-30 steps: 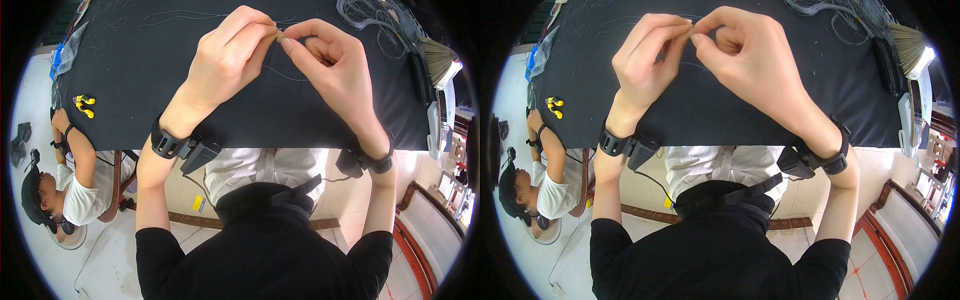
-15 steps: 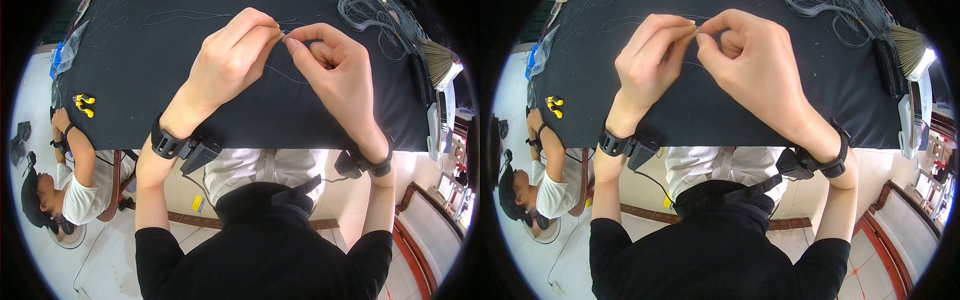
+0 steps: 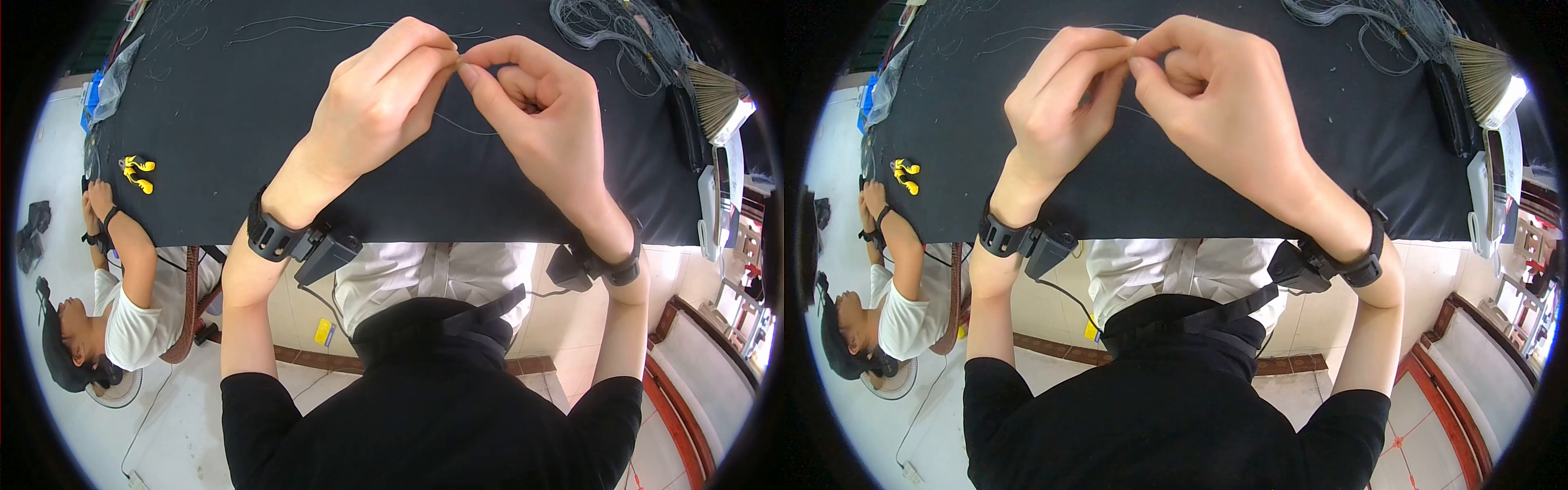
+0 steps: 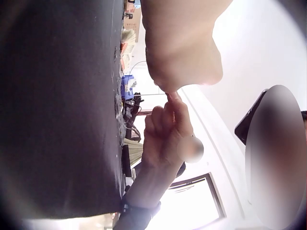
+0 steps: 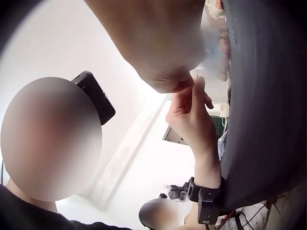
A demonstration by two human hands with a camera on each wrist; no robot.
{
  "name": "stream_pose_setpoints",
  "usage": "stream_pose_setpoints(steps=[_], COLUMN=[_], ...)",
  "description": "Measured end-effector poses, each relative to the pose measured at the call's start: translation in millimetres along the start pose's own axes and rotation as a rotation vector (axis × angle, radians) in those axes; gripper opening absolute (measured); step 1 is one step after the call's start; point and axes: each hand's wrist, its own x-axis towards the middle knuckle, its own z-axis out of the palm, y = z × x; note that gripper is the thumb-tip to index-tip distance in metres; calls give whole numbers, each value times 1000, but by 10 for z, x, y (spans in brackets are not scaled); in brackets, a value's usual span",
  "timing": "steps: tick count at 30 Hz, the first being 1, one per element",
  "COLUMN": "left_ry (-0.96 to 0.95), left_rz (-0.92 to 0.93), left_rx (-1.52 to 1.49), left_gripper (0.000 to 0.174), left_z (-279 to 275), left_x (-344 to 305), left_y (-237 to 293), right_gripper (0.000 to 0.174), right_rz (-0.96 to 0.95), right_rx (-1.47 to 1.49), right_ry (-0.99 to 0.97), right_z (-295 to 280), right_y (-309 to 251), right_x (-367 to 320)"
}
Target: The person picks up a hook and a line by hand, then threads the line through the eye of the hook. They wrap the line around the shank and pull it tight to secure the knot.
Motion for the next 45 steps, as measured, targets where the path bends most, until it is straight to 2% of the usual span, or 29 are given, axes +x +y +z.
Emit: stream_pose_setpoints(steps=[8, 20, 29, 35, 38, 41, 45], left_ry=[19, 21, 31, 31, 31, 19, 12], left_rz=[-1, -7, 8, -1, -36, -46, -49], left_rx=[7, 29, 32, 25, 14, 7, -4], left_gripper=[15, 13, 15, 15, 16, 15, 15], left_z=[-10, -10, -2, -27, -38, -39, -35], left_x=[13, 7, 5, 29, 34, 31, 23], left_y=[-1, -40, -44, -18, -1, 2, -8], right_gripper=[9, 11, 9, 13, 15, 16, 17], right_rz=[-57, 49, 5, 102, 214, 238, 246], right_rx=[-37, -108, -88, 15, 136, 116, 115], right_ry=[-2, 37, 45, 9, 105, -2, 14], right_z=[-5, -3, 23, -38, -45, -128, -114], right_y=[18, -83, -50, -47, -46, -30, 8], right_x=[3, -25, -32, -33, 21, 24, 38])
